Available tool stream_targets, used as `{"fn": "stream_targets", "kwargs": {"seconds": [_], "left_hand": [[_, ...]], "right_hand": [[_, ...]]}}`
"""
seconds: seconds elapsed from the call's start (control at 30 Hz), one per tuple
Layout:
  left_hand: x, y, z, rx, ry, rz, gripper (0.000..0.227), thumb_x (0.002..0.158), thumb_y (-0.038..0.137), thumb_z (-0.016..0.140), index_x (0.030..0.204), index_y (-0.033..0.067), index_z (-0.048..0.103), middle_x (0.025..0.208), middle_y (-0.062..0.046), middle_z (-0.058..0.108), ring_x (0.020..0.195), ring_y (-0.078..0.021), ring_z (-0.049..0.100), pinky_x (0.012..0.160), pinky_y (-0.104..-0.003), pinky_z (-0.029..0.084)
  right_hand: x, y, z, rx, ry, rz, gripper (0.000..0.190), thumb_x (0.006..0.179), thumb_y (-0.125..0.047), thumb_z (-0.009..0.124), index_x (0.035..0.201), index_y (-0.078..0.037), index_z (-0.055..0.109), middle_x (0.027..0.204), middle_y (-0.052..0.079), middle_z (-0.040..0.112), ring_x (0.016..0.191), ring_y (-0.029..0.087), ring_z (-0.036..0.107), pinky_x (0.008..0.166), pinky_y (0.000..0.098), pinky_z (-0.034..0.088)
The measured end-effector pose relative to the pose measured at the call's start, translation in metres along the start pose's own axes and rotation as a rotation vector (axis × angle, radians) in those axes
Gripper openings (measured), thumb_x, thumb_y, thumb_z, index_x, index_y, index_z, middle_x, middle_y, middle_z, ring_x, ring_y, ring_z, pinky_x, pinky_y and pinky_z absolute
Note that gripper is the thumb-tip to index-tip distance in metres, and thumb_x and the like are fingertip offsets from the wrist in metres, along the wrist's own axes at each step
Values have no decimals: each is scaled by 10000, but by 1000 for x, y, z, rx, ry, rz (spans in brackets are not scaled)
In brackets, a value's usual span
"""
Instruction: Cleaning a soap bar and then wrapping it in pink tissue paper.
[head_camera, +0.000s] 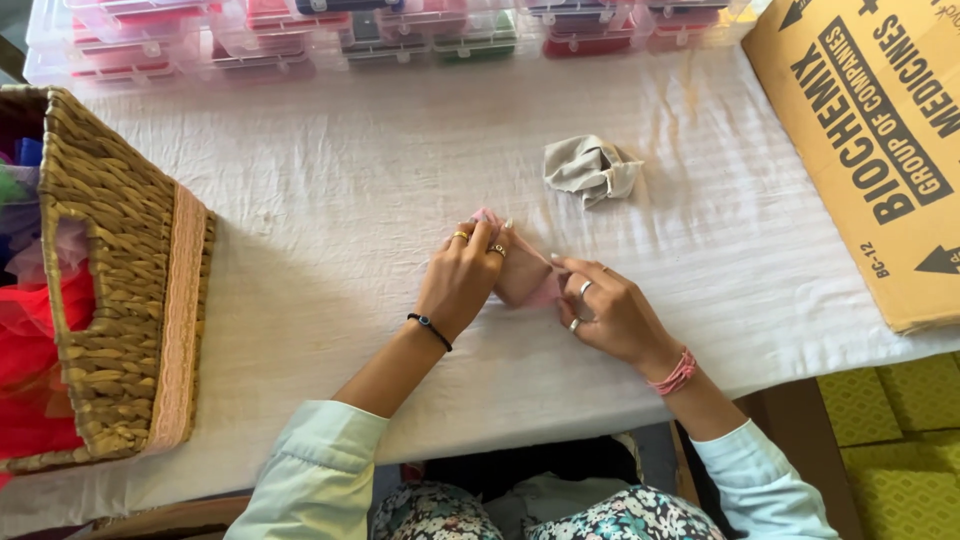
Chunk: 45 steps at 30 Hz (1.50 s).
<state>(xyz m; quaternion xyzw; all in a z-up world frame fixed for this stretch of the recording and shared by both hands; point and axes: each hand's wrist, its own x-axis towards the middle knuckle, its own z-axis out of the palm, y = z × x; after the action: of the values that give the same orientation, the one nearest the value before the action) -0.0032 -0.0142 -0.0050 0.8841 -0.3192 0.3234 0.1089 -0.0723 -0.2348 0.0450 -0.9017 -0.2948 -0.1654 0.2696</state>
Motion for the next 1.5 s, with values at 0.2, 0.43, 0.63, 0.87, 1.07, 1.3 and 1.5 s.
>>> {"fn": "stream_targets", "kwargs": {"seconds": [0.2, 0.43, 0.63, 0.87, 1.07, 1.3, 1.5], "left_hand": [[-1, 1, 1, -1, -45, -10, 348, 893, 57, 664, 1235, 16, 717, 1090, -114, 658, 937, -240, 677, 800, -329, 591], [-1, 0, 3, -11, -1, -8, 320, 899, 76, 666, 1209, 9, 711, 1073, -95, 651, 1020, -245, 686, 842, -332, 586], [-1, 0, 5, -2, -67, -18, 280, 900, 79, 677, 1170, 15, 715, 1083, -103, 653, 1038, -250, 685, 859, -345, 587], [-1, 0, 5, 13, -23, -8, 320, 886, 73, 684, 1200, 13, 709, 1130, -123, 662, 1067, -259, 677, 857, -340, 583], [1, 1, -3, 19, -69, 10, 469, 865, 61, 669, 1334, 80, 678, 1146, -113, 652, 1064, -264, 670, 874, -336, 584], [-3, 2, -1, 113, -137, 30, 534, 895, 96, 643, 1422, 178, 628, 1123, -101, 640, 1078, -281, 677, 916, -351, 581], [-5, -1, 3, 119, -97, 52, 535, 893, 88, 641, 1425, 147, 639, 1149, -122, 641, 1100, -295, 676, 908, -357, 584]], "right_hand": [[-6, 2, 11, 46, 48, 39, 220, 778, 29, 763, 803, -27, 551, 1241, 164, 686, 1012, 322, 700, 875, 393, 585], [-10, 7, 18, 21, 97, -4, 289, 879, 30, 756, 1114, -32, 600, 1290, 148, 698, 1097, 309, 705, 921, 371, 594], [-2, -1, 19, 195, 1, 271, 941, 650, -122, 947, 1444, -17, 454, 1015, 110, 657, 923, 223, 665, 865, 356, 576], [-3, 3, 24, 181, 98, 339, 606, 720, -36, 877, 1287, -15, 664, 1084, 91, 682, 826, 129, 631, 725, 273, 558], [-7, 9, 23, 285, 142, 557, 322, 811, 14, 812, 1128, -34, 783, 826, 35, 707, 666, 93, 568, 601, 248, 492], [-11, -8, 11, -168, 139, -13, 198, 778, 41, 778, 965, -22, 786, 932, 79, 686, 835, 230, 635, 746, 345, 548], [-2, -10, 2, -240, 66, -277, 211, 860, -1, 768, 1070, -25, 766, 1002, 55, 674, 915, 211, 646, 820, 345, 571]]}}
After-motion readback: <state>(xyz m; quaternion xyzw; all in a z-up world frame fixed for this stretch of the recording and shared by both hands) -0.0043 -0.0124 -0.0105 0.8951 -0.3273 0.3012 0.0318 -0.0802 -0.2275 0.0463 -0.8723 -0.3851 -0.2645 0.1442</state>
